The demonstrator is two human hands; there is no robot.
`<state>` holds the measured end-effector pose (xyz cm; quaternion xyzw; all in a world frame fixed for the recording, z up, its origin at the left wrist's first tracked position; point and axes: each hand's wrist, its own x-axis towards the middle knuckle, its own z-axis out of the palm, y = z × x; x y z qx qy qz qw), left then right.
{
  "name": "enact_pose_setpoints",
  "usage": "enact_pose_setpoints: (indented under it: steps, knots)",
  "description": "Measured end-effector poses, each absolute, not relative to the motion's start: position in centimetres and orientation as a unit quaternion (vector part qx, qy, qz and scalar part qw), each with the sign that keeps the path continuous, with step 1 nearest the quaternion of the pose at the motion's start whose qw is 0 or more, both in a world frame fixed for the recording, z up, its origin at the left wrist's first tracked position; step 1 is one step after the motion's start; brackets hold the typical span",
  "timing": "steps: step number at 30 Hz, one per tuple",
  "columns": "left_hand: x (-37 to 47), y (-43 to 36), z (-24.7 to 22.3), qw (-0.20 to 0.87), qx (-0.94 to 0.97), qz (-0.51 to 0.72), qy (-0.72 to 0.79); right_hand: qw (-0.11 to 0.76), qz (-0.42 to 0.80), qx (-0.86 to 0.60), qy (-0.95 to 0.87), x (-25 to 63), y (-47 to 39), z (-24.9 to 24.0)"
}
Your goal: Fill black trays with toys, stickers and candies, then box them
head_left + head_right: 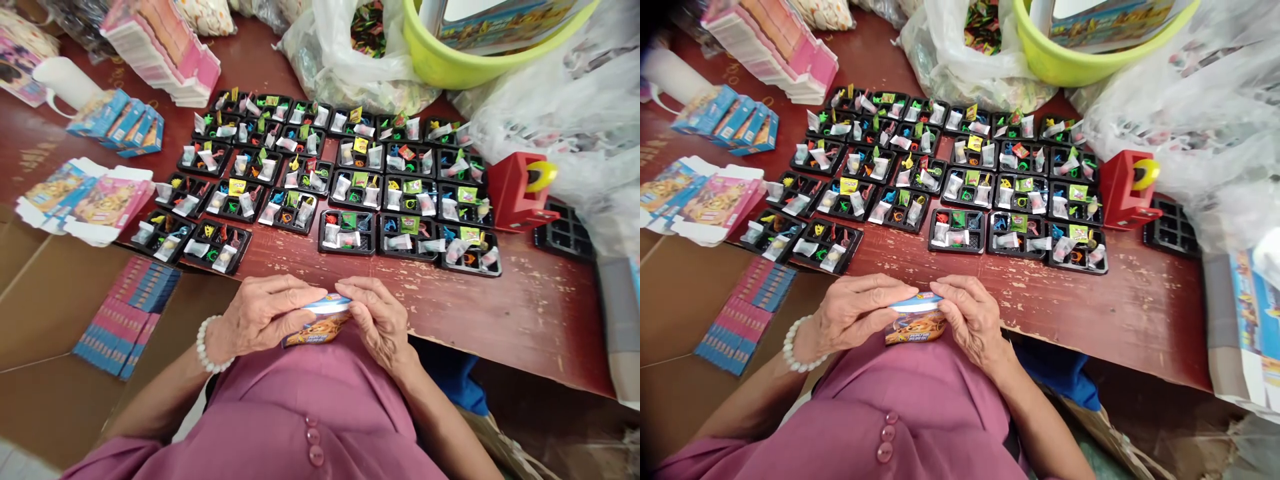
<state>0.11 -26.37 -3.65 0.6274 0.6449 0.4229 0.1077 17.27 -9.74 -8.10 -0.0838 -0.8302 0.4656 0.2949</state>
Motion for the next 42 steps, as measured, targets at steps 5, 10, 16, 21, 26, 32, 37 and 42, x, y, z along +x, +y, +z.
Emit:
enact_pose_setpoints:
  steps: [5,10,16,21,26,32,37,42]
  knots:
    - [0.4,-25.8,-2.1,0.161,0.557,0.423,0.696,0.273,0.491,-0.104,-0.821,16.9,-9.5,-7.6]
    - [-1.5,-23.9,0.4,0.235,0.578,0.332,0.707,0.242,0.531,-0.094,-0.806,16.0,-9.3,-6.2]
    - [-2.7,-21.8,1.7,0.220,0.651,0.176,0.704,0.261,0.540,-0.106,-0.793,15.8,-9.6,-6.5]
    - [-2.3,-21.8,1.6,0.168,0.677,0.135,0.704,0.239,0.539,-0.118,-0.799,15.7,-9.6,-6.6]
    - [-2.6,-22.0,1.3,0.154,0.688,0.151,0.693,0.241,0.540,-0.110,-0.799,15.4,-9.7,-6.6]
    - [-3.1,-21.9,1.1,0.196,0.693,0.185,0.668,0.238,0.563,-0.104,-0.784,15.3,-9.8,-6.6]
    - [-1.8,-23.4,1.0,0.133,0.707,0.242,0.652,0.228,0.581,-0.109,-0.774,15.6,-9.6,-6.4]
    - [0.3,-26.8,-1.1,0.005,0.671,0.272,0.689,0.286,0.498,-0.069,-0.815,16.6,-9.9,-7.9]
